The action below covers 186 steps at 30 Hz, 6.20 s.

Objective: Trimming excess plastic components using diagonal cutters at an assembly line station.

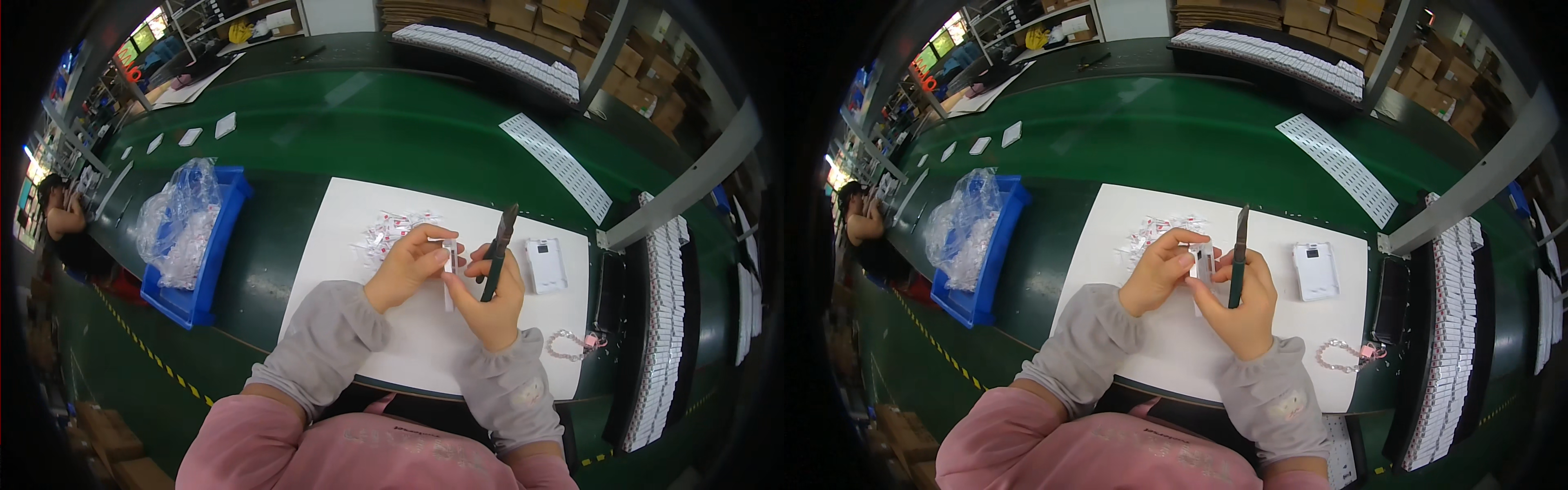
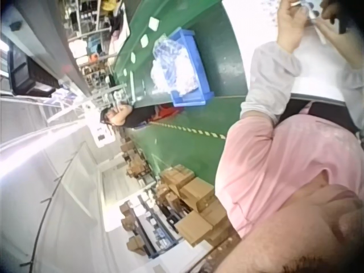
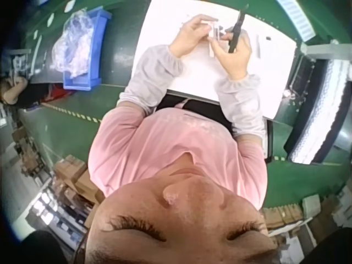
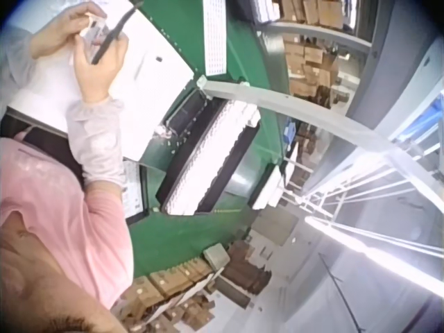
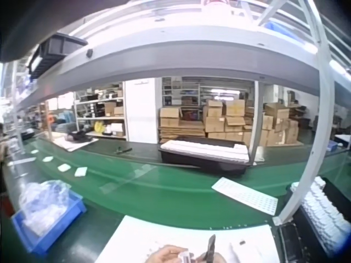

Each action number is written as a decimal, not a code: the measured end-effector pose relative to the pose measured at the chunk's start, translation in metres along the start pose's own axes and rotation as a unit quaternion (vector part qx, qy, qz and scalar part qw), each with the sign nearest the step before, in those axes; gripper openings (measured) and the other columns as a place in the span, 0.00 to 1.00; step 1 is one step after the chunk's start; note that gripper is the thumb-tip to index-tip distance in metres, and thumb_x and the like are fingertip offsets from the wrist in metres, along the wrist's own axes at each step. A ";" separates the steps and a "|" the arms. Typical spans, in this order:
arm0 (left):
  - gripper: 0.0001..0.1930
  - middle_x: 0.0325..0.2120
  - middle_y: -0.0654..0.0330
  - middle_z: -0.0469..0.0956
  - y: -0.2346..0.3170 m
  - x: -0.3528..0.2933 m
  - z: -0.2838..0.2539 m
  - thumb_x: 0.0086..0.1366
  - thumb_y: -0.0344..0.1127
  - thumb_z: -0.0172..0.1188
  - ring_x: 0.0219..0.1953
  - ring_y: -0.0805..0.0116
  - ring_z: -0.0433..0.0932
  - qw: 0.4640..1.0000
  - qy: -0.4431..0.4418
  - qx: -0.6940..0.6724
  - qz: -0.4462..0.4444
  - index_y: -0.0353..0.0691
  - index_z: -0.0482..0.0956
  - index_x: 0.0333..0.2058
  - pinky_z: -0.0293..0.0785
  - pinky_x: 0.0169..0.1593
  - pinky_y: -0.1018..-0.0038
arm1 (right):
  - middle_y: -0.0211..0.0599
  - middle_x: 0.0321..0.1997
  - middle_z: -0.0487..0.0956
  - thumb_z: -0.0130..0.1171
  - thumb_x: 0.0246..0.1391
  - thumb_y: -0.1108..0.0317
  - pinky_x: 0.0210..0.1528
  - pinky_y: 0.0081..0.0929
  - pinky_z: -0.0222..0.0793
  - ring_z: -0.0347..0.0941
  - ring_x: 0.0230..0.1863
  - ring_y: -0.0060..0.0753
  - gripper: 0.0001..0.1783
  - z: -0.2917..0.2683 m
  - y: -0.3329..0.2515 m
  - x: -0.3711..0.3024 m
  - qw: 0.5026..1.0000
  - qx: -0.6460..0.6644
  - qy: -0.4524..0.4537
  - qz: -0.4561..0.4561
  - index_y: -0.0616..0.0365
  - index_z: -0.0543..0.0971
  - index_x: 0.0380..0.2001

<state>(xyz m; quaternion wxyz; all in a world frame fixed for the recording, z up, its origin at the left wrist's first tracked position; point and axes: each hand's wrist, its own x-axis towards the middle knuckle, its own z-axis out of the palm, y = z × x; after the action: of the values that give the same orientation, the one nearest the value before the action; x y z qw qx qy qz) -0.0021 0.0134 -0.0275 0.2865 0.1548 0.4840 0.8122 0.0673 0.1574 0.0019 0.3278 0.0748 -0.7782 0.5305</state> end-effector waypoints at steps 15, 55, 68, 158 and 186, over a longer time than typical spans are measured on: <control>0.26 0.49 0.41 0.69 0.009 0.007 0.002 0.68 0.49 0.33 0.48 0.51 0.74 0.987 0.012 -0.146 0.065 0.37 0.58 0.56 0.73 0.52 0.62 | 0.35 0.31 0.77 0.51 0.60 0.62 0.35 0.21 0.68 0.72 0.30 0.24 0.16 -0.025 -0.004 0.001 0.832 0.231 -0.356 0.357 0.66 0.77 0.31; 0.18 0.47 0.56 0.65 -0.007 0.010 0.011 0.73 0.44 0.32 0.49 0.64 0.71 0.951 0.177 0.055 0.250 0.42 0.56 0.55 0.69 0.51 0.72 | 0.34 0.25 0.73 0.52 0.60 0.61 0.30 0.24 0.68 0.70 0.27 0.25 0.15 0.013 -0.010 -0.018 0.841 0.395 -0.114 0.352 0.64 0.73 0.28; 0.28 0.55 0.50 0.66 0.024 -0.030 0.031 0.70 0.53 0.34 0.54 0.51 0.70 0.990 -0.068 -0.126 0.008 0.41 0.55 0.62 0.67 0.56 0.57 | 0.29 0.22 0.73 0.54 0.59 0.60 0.24 0.18 0.64 0.67 0.21 0.18 0.15 -0.024 -0.013 -0.025 0.894 0.251 -0.219 0.299 0.62 0.74 0.25; 0.29 0.40 0.50 0.78 0.004 -0.068 0.066 0.70 0.57 0.35 0.07 0.77 0.63 0.995 0.051 -0.040 -0.072 0.35 0.64 0.54 0.56 0.08 0.83 | 0.39 0.34 0.71 0.44 0.64 0.56 0.30 0.28 0.70 0.70 0.30 0.29 0.19 -0.011 -0.043 -0.078 0.715 0.589 -0.110 0.359 0.62 0.70 0.30; 0.31 0.55 0.62 0.66 0.002 -0.063 0.046 0.67 0.53 0.47 0.57 0.70 0.64 0.981 -0.142 -0.121 0.050 0.41 0.56 0.62 0.55 0.61 0.71 | 0.32 0.26 0.70 0.61 0.50 0.70 0.29 0.22 0.60 0.63 0.26 0.24 0.10 -0.046 -0.037 -0.031 0.980 0.013 -0.076 0.181 0.64 0.71 0.24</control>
<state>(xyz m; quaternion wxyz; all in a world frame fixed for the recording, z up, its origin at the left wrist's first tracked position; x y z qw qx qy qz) 0.0713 0.0065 -0.0019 0.3281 0.2564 0.3282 0.8479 0.1281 0.1752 0.0227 0.1652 -0.0234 -0.7943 0.5841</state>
